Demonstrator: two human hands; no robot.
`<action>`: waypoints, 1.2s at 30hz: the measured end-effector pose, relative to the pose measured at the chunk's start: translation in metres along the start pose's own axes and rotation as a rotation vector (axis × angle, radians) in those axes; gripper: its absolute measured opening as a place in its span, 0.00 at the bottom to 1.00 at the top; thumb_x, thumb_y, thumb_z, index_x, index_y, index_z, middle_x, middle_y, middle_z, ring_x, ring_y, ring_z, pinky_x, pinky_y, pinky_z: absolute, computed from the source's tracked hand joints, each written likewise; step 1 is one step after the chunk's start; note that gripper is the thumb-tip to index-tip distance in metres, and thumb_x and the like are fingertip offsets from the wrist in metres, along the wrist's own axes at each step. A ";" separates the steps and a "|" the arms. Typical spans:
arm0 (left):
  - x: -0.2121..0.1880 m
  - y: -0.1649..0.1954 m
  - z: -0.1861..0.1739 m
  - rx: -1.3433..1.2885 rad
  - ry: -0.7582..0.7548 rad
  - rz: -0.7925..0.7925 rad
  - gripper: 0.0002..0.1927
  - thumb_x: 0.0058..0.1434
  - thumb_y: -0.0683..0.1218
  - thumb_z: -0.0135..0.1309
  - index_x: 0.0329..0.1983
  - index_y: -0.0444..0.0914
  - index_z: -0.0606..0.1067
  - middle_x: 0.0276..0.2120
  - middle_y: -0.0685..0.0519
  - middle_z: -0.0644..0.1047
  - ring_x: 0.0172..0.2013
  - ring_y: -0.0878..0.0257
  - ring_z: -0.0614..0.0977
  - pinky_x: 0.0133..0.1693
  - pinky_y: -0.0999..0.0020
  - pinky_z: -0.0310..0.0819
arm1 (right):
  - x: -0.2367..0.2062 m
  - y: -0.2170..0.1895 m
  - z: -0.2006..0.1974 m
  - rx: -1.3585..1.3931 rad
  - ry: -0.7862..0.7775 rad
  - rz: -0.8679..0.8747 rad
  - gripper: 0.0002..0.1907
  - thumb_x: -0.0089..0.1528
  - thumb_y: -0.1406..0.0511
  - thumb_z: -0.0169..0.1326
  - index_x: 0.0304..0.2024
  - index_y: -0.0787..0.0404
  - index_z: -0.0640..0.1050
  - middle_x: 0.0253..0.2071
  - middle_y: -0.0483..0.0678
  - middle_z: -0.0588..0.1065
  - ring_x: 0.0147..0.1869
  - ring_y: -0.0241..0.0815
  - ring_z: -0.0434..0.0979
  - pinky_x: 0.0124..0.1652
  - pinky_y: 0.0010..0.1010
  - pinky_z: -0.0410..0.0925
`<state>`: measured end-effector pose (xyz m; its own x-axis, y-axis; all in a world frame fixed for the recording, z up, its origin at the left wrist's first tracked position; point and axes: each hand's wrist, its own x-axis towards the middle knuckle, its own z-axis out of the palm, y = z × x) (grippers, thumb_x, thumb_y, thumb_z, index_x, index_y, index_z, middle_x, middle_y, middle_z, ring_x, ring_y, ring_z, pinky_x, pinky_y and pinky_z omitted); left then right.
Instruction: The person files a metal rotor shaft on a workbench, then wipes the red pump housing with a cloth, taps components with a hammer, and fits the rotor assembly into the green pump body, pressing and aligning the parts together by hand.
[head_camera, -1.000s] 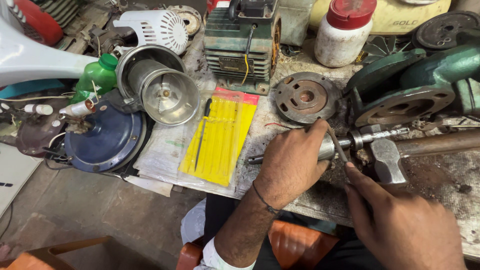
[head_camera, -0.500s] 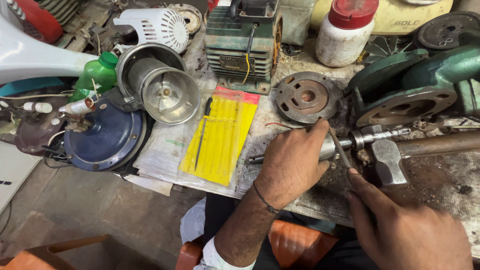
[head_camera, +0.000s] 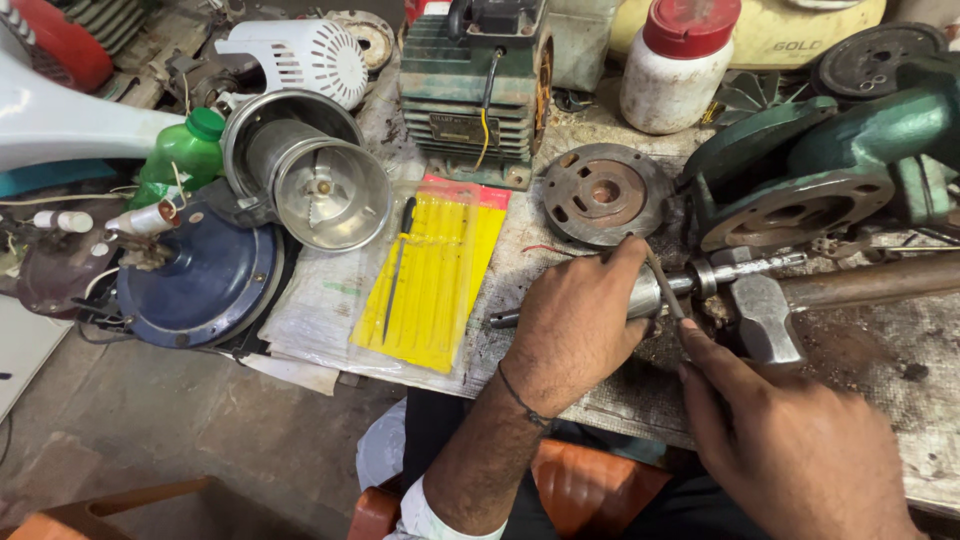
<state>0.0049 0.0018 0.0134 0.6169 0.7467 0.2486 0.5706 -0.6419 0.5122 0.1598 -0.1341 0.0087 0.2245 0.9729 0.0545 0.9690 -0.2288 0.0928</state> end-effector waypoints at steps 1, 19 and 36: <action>0.000 0.000 0.000 0.002 -0.005 0.002 0.36 0.48 0.47 0.69 0.60 0.35 0.68 0.30 0.40 0.81 0.36 0.41 0.85 0.38 0.49 0.80 | 0.001 -0.001 0.000 0.024 0.059 -0.020 0.24 0.60 0.49 0.55 0.59 0.35 0.80 0.19 0.44 0.77 0.22 0.47 0.80 0.26 0.41 0.74; 0.000 0.000 0.001 -0.008 0.015 0.017 0.36 0.48 0.46 0.69 0.59 0.35 0.68 0.29 0.40 0.81 0.36 0.41 0.85 0.37 0.48 0.80 | 0.001 -0.001 0.000 -0.043 -0.029 0.003 0.25 0.63 0.47 0.53 0.62 0.32 0.77 0.18 0.45 0.78 0.21 0.45 0.80 0.27 0.39 0.75; 0.001 0.001 -0.001 0.007 -0.043 -0.006 0.40 0.48 0.48 0.70 0.62 0.33 0.66 0.29 0.40 0.81 0.35 0.44 0.86 0.37 0.51 0.81 | -0.006 0.002 -0.004 -0.123 -0.098 0.042 0.27 0.62 0.44 0.52 0.64 0.26 0.75 0.18 0.44 0.78 0.23 0.43 0.81 0.29 0.37 0.76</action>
<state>0.0053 0.0020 0.0147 0.6361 0.7426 0.2096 0.5780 -0.6385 0.5082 0.1600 -0.1402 0.0122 0.2797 0.9594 -0.0353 0.9398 -0.2661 0.2142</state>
